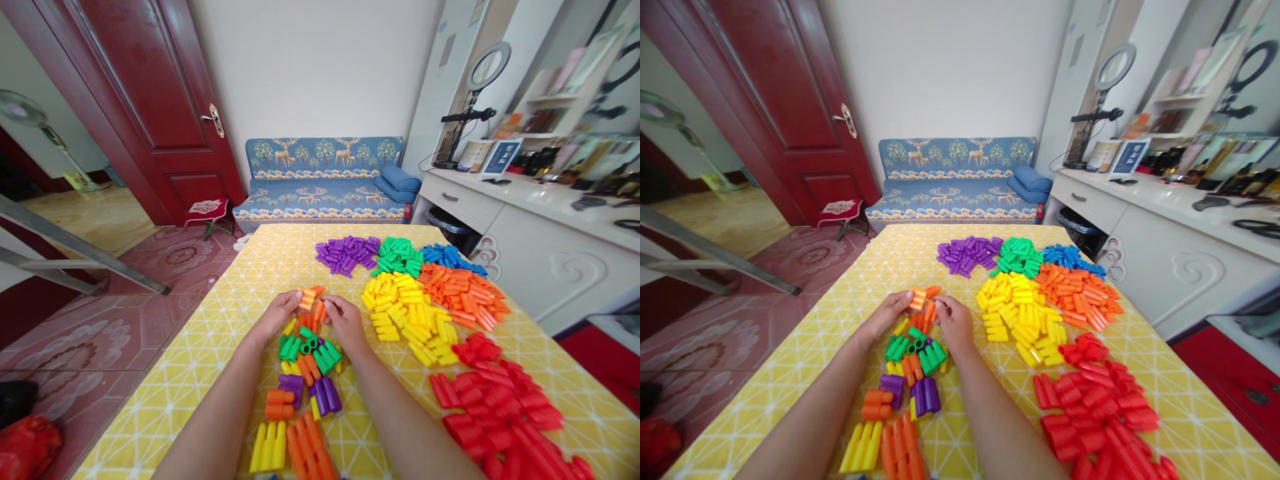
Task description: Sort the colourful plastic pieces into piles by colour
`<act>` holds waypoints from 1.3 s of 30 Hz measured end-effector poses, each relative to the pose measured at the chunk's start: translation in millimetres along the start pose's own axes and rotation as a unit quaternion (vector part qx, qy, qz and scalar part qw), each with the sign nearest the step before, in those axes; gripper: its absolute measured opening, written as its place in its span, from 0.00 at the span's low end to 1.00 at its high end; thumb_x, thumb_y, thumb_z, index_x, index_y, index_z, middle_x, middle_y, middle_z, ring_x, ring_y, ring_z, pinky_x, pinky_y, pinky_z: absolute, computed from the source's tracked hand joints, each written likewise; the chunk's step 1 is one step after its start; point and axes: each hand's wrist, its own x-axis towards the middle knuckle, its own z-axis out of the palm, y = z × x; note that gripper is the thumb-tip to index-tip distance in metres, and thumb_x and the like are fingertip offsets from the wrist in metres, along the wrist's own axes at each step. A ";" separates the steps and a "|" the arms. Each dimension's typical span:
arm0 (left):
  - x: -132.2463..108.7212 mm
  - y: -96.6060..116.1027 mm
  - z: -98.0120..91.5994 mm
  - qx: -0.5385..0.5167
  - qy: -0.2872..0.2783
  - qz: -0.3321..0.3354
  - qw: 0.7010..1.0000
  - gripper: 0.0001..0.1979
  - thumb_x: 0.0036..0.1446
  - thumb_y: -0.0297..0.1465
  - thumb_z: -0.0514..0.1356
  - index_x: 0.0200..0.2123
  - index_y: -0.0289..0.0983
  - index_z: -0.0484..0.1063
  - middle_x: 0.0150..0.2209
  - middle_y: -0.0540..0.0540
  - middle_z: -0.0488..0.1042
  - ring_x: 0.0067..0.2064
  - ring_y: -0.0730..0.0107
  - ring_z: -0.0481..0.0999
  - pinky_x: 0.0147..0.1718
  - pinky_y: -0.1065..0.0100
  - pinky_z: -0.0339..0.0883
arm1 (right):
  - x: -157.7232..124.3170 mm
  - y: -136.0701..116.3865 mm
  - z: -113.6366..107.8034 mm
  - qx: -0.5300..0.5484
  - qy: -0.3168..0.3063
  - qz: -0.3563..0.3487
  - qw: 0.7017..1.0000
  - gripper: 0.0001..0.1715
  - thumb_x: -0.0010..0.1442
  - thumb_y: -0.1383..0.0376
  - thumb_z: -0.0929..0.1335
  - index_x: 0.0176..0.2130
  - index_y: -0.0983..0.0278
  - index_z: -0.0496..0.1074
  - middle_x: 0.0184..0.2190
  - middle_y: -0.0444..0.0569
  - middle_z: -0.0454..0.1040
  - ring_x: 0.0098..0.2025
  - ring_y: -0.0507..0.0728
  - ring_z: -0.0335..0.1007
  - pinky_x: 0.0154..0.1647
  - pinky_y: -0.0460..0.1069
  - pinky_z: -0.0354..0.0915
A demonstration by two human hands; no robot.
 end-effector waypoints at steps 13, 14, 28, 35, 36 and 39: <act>4.2 -15.0 -1.9 0.008 -0.034 0.047 0.998 0.16 0.45 0.36 0.68 0.37 0.33 0.77 0.32 0.44 0.79 0.34 0.66 0.77 0.39 0.67 0.69 | -6.7 -16.6 -1.4 -0.139 -0.019 -0.052 0.989 0.13 0.56 0.58 0.66 0.40 0.59 0.75 0.32 0.42 0.76 0.31 0.52 0.69 0.32 0.46 0.62; 4.0 -15.0 -1.2 0.009 -0.033 0.049 0.998 0.16 0.46 0.36 0.68 0.38 0.33 0.77 0.33 0.44 0.80 0.34 0.66 0.77 0.40 0.67 0.69 | -6.5 -16.1 -1.2 -0.138 -0.013 -0.050 0.989 0.13 0.56 0.58 0.66 0.39 0.60 0.75 0.31 0.42 0.75 0.31 0.52 0.68 0.32 0.46 0.62; 4.7 -18.3 1.3 0.025 -0.047 0.060 0.997 0.16 0.49 0.37 0.66 0.38 0.33 0.77 0.34 0.44 0.79 0.36 0.66 0.77 0.41 0.66 0.69 | -5.8 -10.6 1.7 -0.073 0.036 -0.042 0.996 0.12 0.55 0.58 0.66 0.36 0.62 0.74 0.26 0.41 0.72 0.27 0.51 0.65 0.28 0.45 0.60; 4.2 -20.6 1.6 0.023 -0.028 0.060 0.998 0.16 0.46 0.37 0.68 0.36 0.33 0.77 0.32 0.45 0.79 0.34 0.66 0.77 0.39 0.66 0.69 | -9.4 -14.5 2.9 -0.086 0.059 -0.048 0.993 0.12 0.54 0.58 0.67 0.36 0.62 0.75 0.26 0.43 0.73 0.27 0.52 0.65 0.28 0.45 0.61; 4.1 -20.9 1.5 0.020 -0.025 0.060 0.998 0.15 0.46 0.37 0.68 0.36 0.33 0.77 0.32 0.45 0.79 0.34 0.66 0.77 0.39 0.66 0.69 | -9.9 -14.5 3.2 -0.087 0.060 -0.048 0.993 0.12 0.54 0.58 0.67 0.36 0.62 0.75 0.26 0.43 0.73 0.27 0.52 0.65 0.28 0.45 0.61; 4.0 -21.8 0.9 0.008 -0.023 0.059 0.998 0.15 0.46 0.37 0.67 0.36 0.33 0.77 0.32 0.45 0.79 0.35 0.66 0.77 0.40 0.66 0.69 | -10.6 -14.2 3.8 -0.090 0.068 -0.048 0.992 0.12 0.53 0.59 0.68 0.36 0.62 0.75 0.28 0.43 0.73 0.27 0.52 0.65 0.29 0.45 0.61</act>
